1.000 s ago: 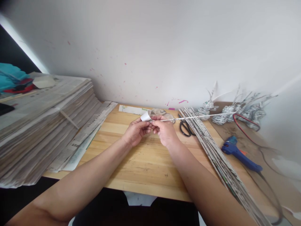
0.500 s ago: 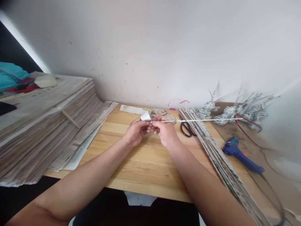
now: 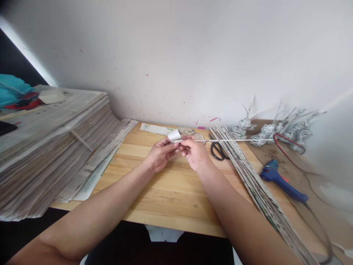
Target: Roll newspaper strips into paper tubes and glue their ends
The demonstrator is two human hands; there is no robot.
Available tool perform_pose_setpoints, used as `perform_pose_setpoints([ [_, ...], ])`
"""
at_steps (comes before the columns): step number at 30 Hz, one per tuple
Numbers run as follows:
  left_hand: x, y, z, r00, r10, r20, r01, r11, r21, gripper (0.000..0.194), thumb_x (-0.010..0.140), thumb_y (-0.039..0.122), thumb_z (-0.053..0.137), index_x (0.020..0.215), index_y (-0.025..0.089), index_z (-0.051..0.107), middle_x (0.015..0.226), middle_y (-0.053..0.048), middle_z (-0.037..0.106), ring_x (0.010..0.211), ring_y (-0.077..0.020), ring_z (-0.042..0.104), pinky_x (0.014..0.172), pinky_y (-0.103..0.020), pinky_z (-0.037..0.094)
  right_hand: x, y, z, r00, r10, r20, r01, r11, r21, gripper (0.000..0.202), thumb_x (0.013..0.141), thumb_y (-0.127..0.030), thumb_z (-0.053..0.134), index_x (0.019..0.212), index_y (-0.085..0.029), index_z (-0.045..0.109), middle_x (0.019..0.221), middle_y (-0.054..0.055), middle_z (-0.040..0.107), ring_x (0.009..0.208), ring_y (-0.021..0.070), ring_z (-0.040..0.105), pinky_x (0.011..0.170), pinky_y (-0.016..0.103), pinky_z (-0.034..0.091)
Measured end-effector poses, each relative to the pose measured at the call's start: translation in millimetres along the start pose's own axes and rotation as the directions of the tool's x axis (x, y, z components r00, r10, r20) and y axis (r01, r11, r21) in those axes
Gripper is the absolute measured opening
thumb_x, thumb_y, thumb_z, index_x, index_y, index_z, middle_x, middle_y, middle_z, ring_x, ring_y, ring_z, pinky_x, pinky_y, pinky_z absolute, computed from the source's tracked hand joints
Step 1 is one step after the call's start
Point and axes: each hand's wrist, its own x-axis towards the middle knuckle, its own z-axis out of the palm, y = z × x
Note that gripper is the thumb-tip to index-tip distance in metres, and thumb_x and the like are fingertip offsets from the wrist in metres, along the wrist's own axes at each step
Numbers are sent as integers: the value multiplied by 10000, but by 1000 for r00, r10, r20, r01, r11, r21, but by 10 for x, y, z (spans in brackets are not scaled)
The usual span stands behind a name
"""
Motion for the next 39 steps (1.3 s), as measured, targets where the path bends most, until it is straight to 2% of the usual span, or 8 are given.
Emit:
perform_pose_setpoints([
  [11, 12, -40, -4, 998, 45, -44, -44, 999, 30, 358, 591, 206, 850, 898, 130, 682, 786, -27, 716, 660, -88, 654, 681, -213, 528, -3, 5, 14, 1000, 18, -15, -18, 1000, 3, 189, 539, -82, 676, 688, -171, 600, 559, -10, 594, 500, 92, 489, 393, 194, 310],
  [26, 17, -46, -2, 994, 18, -110, -18, 1000, -5, 339, 569, 218, 857, 840, 114, 681, 751, -29, 708, 632, -89, 648, 624, -202, 524, -13, 38, 22, 1000, -9, -18, 9, 1000, -13, 196, 524, -83, 694, 684, -159, 608, 557, 0, 619, 494, 90, 517, 394, 181, 326],
  [31, 16, -48, -8, 994, 21, -103, -21, 1000, 0, 337, 576, 224, 855, 840, 114, 676, 748, -30, 706, 634, -92, 650, 627, -207, 528, -12, 42, 25, 1000, -13, -15, 13, 1000, -8, 199, 516, -90, 702, 678, -161, 612, 558, -2, 625, 496, 92, 524, 390, 179, 328],
  [36, 15, -45, -9, 994, 31, -100, -29, 999, 24, 371, 589, 229, 850, 885, 116, 658, 779, -35, 709, 655, -96, 657, 659, -220, 534, -5, 35, 22, 1000, -10, -15, 10, 1000, 7, 194, 510, -92, 707, 675, -149, 620, 568, 4, 632, 496, 89, 527, 388, 178, 332],
  [39, 16, -52, -11, 992, 84, -89, -81, 996, 35, 430, 588, 218, 850, 939, 131, 618, 821, -37, 713, 683, -106, 667, 685, -239, 542, -3, 30, 22, 1000, -10, -24, 10, 1000, 0, 190, 525, -90, 703, 685, -150, 620, 560, 0, 623, 501, 92, 529, 388, 180, 330],
])
